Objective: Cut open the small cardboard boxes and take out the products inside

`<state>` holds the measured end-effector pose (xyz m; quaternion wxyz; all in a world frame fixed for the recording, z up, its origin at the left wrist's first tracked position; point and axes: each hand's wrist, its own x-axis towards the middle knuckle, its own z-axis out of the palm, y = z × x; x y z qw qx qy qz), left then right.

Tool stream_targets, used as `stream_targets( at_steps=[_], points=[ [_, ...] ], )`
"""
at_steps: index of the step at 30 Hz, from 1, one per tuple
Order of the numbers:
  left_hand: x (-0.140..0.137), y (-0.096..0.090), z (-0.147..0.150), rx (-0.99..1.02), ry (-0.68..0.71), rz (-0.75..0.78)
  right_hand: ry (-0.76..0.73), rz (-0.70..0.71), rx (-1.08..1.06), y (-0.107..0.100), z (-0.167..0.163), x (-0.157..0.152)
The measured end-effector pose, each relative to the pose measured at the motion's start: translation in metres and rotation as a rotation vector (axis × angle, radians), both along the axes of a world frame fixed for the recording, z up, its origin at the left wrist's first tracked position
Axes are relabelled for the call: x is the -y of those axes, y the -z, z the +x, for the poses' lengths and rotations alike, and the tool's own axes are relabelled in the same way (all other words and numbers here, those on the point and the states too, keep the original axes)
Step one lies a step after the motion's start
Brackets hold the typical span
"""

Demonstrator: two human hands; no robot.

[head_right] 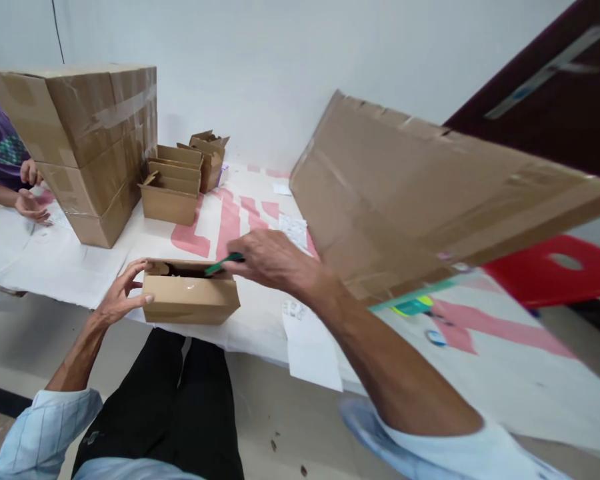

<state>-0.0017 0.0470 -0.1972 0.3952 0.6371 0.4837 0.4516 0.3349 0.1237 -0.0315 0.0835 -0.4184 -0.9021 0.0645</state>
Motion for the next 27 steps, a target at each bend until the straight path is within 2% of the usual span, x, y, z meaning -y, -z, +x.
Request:
stream_targets(
  at_steps=[3, 5, 7, 9, 13, 15, 16, 18, 20, 24, 27],
  points=[
    [-0.001, -0.002, 0.0, -0.022, 0.004, -0.008, 0.067, -0.059, -0.145, 0.007, 0.05, 0.005],
    [-0.002, -0.003, 0.0, -0.039, -0.001, -0.007, 0.152, -0.055, -0.319, 0.028, 0.078, 0.012],
    [-0.002, -0.005, 0.0, -0.062, 0.006, -0.001, 0.258, -0.011, -0.48, 0.065, 0.094, 0.022],
    [-0.001, -0.007, -0.001, -0.088, 0.025, 0.005, 0.341, 0.03, -0.611, 0.115, 0.097, 0.031],
    [-0.002, -0.012, -0.005, -0.125, 0.058, -0.004, 0.472, 0.155, -0.636, 0.215, 0.081, 0.044],
    [-0.002, -0.014, -0.008, -0.133, 0.065, -0.022, 0.476, 0.232, -0.606, 0.247, 0.072, 0.047],
    [-0.003, -0.015, -0.009, -0.134, 0.069, -0.031, 0.457, 0.254, -0.59, 0.257, 0.069, 0.047],
    [-0.004, -0.016, -0.01, -0.135, 0.077, -0.043, 0.399, 0.271, -0.579, 0.264, 0.066, 0.045],
    [-0.004, -0.017, -0.01, -0.139, 0.075, -0.048, 0.36, 0.285, -0.611, 0.255, 0.063, 0.042],
    [-0.002, -0.021, -0.01, -0.147, 0.075, -0.057, 0.321, 0.359, -0.719, 0.207, 0.045, 0.035],
    [-0.002, -0.023, -0.01, -0.132, 0.081, -0.066, 0.161, 0.379, -0.689, 0.168, 0.023, 0.034]
  ],
)
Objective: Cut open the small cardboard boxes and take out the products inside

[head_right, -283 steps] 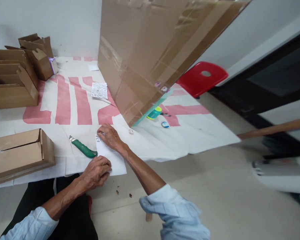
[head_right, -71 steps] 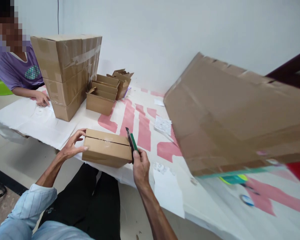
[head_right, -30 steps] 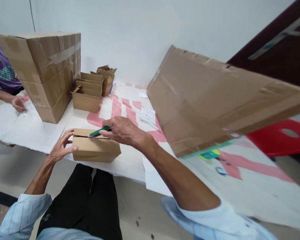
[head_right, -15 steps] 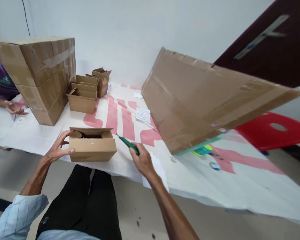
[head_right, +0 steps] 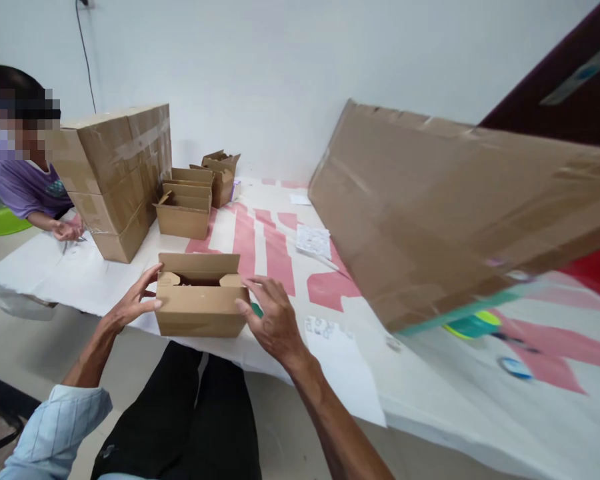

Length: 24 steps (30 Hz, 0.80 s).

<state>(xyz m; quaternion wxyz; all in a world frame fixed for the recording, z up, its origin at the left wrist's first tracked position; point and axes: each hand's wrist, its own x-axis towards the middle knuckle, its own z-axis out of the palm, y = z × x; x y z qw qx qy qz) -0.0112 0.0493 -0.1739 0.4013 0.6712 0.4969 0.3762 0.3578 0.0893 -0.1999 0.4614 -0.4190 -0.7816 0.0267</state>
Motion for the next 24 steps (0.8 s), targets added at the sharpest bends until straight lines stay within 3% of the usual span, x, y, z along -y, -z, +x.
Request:
stream_targets(
  at_steps=[5, 15, 24],
  points=[
    [-0.001, -0.001, 0.004, 0.056, -0.041, -0.005, -0.207, -0.048, 0.22, -0.028, -0.024, 0.0],
    [-0.007, -0.005, 0.01, 0.074, -0.1, -0.058, -0.095, 0.03, 0.255, -0.021, -0.026, 0.009],
    [-0.015, -0.001, 0.012, 0.005, -0.14, -0.062, -0.184, -0.072, 0.313, -0.048, -0.03, 0.006]
  ],
)
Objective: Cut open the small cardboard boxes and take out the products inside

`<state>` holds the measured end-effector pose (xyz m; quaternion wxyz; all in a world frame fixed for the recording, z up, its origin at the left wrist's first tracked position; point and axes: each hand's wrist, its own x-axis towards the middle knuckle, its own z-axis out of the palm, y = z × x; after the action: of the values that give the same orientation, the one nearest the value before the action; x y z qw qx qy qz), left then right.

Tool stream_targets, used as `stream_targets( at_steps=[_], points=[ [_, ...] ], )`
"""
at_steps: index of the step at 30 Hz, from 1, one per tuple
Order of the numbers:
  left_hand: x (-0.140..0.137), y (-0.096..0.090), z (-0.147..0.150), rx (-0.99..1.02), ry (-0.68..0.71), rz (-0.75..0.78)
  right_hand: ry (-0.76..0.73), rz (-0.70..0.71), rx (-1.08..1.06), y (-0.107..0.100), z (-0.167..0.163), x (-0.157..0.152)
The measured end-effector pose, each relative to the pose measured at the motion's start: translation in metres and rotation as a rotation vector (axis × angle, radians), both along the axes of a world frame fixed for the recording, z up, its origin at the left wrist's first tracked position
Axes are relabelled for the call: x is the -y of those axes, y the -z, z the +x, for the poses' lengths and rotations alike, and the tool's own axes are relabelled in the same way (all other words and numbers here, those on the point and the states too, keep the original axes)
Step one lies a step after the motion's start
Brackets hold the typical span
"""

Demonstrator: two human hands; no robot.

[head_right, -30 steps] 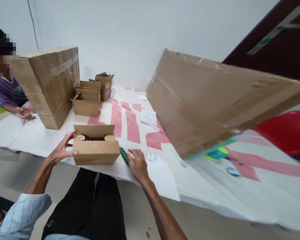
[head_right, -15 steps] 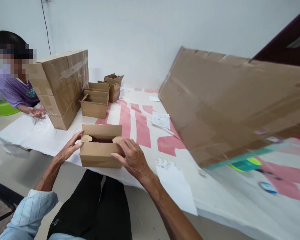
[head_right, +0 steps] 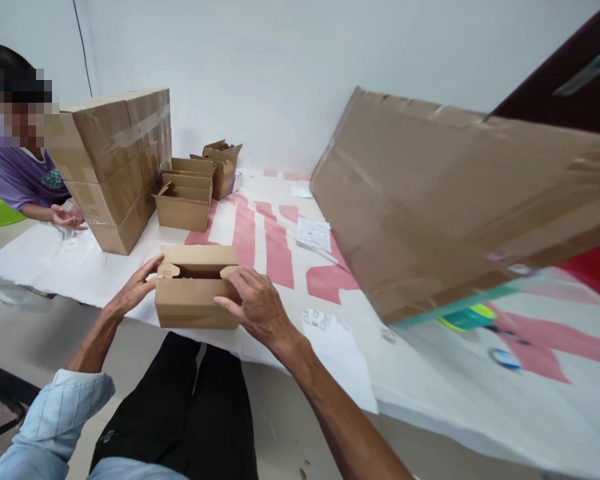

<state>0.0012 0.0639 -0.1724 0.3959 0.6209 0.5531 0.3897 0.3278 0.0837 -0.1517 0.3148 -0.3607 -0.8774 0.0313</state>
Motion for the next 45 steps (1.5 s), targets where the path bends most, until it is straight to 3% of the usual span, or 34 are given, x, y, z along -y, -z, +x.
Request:
stream_targets(
  at_steps=[5, 9, 14, 19, 23, 28, 32, 35, 39, 45],
  points=[
    [0.003, 0.0, -0.001, 0.009, 0.058, -0.011, -0.069, -0.009, 0.061, -0.015, -0.013, -0.001],
    [0.005, -0.003, -0.003, -0.001, 0.107, -0.047, -0.022, 0.126, 0.122, -0.016, -0.019, 0.013],
    [0.008, -0.006, -0.003, -0.045, 0.159, -0.041, 0.017, 0.325, 0.096, 0.021, -0.018, 0.05],
    [0.01, -0.002, -0.003, -0.075, 0.228, -0.019, 0.013, 0.364, 0.0, 0.069, -0.015, 0.071],
    [0.009, 0.002, -0.005, -0.092, 0.242, 0.01, 0.004, 0.381, -0.037, 0.075, -0.016, 0.07],
    [0.009, 0.0, -0.004, -0.114, 0.225, 0.012, -0.07, 0.257, -0.079, 0.044, -0.01, 0.052],
    [0.01, -0.007, -0.002, -0.112, 0.221, -0.001, 0.157, 0.125, -0.086, 0.023, -0.001, 0.023],
    [0.01, -0.011, -0.002, -0.165, 0.212, -0.012, 0.286, -0.019, -0.065, 0.02, 0.004, 0.003],
    [0.01, -0.014, -0.002, -0.236, 0.214, 0.004, 0.28, -0.184, -0.04, 0.025, 0.006, -0.007],
    [0.014, -0.007, -0.002, -0.222, 0.219, 0.032, 0.284, -0.157, 0.009, 0.021, 0.008, -0.005]
  ],
)
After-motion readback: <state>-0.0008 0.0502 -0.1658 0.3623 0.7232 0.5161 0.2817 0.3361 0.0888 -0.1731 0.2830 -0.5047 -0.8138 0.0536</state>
